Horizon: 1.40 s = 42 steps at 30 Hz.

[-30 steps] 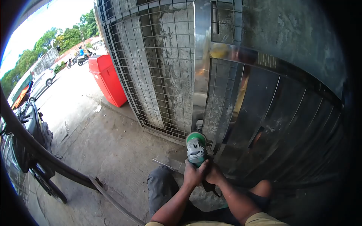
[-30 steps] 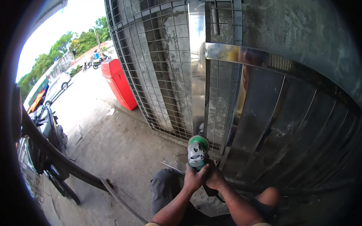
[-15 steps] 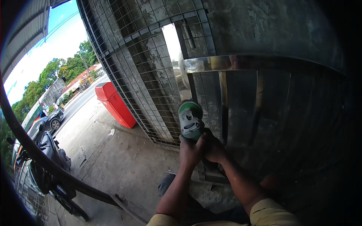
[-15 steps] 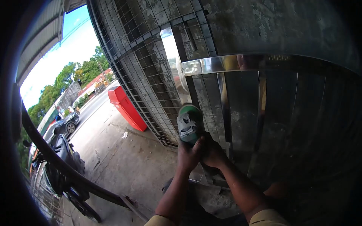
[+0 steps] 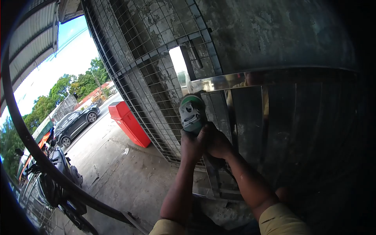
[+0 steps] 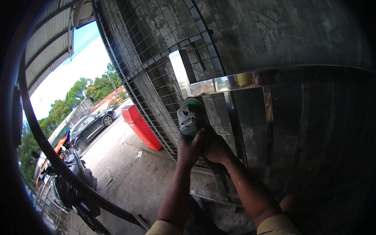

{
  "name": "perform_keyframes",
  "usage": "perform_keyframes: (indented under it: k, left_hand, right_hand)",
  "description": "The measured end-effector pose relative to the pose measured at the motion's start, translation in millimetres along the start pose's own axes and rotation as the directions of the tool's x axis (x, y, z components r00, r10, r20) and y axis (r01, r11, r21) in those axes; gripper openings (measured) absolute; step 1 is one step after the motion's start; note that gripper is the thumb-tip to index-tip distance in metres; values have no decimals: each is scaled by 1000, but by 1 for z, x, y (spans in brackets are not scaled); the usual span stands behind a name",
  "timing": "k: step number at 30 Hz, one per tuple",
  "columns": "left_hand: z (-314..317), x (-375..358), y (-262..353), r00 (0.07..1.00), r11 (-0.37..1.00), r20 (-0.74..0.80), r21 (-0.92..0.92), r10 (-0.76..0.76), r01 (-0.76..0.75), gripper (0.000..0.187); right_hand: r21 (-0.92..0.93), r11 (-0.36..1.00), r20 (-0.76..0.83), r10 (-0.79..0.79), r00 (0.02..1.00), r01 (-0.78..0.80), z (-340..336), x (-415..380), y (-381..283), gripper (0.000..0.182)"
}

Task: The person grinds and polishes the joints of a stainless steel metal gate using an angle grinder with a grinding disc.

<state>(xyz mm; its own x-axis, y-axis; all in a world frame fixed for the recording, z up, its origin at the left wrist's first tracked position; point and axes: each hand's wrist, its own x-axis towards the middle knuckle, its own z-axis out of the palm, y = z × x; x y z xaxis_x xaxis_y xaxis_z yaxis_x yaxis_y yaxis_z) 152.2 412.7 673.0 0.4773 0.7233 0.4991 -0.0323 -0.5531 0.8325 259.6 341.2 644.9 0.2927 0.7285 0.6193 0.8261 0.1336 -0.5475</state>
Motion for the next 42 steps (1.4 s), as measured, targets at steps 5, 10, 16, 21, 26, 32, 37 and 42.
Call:
perform_keyframes:
  k: [5, 10, 16, 21, 26, 32, 37, 42]
  left_hand:
    - [-4, 9, 26, 1000, 999, 1, 35, 5, -5, 70]
    - [3, -1, -8, 998, 994, -41, 101, 56, -51, 68]
    - [-7, 29, 32, 999, 985, -44, 173, 1, 6, 77]
    - [-5, 41, 19, 991, 955, -92, 288, 100, -70, 79]
    - [-7, 48, 48, 994, 974, -62, 218, 84, -69, 83]
    - [2, 25, 30, 985, 948, -154, 317, 73, -21, 81]
    - [-3, 50, 57, 998, 980, -49, 196, 25, -15, 78]
    - [17, 44, 53, 987, 972, -92, 204, 134, -113, 73]
  right_hand:
    - [-18, 998, 63, -60, 996, 61, -9, 18, 1, 49]
    - [-78, 985, -37, -156, 987, 153, 9, 5, 18, 51]
    - [69, 998, 122, -9, 993, 1, -19, 38, -8, 57]
    - [77, 995, -28, -65, 997, 67, -6, 43, 4, 59]
    - [196, 980, 164, -7, 986, -26, -37, 58, -15, 60]
    - [100, 983, -83, -145, 986, 153, 0, 42, 10, 57]
    - [115, 993, 56, -47, 997, 41, -27, 66, 1, 57]
    - [32, 990, -57, -132, 990, 134, -37, 53, 10, 56]
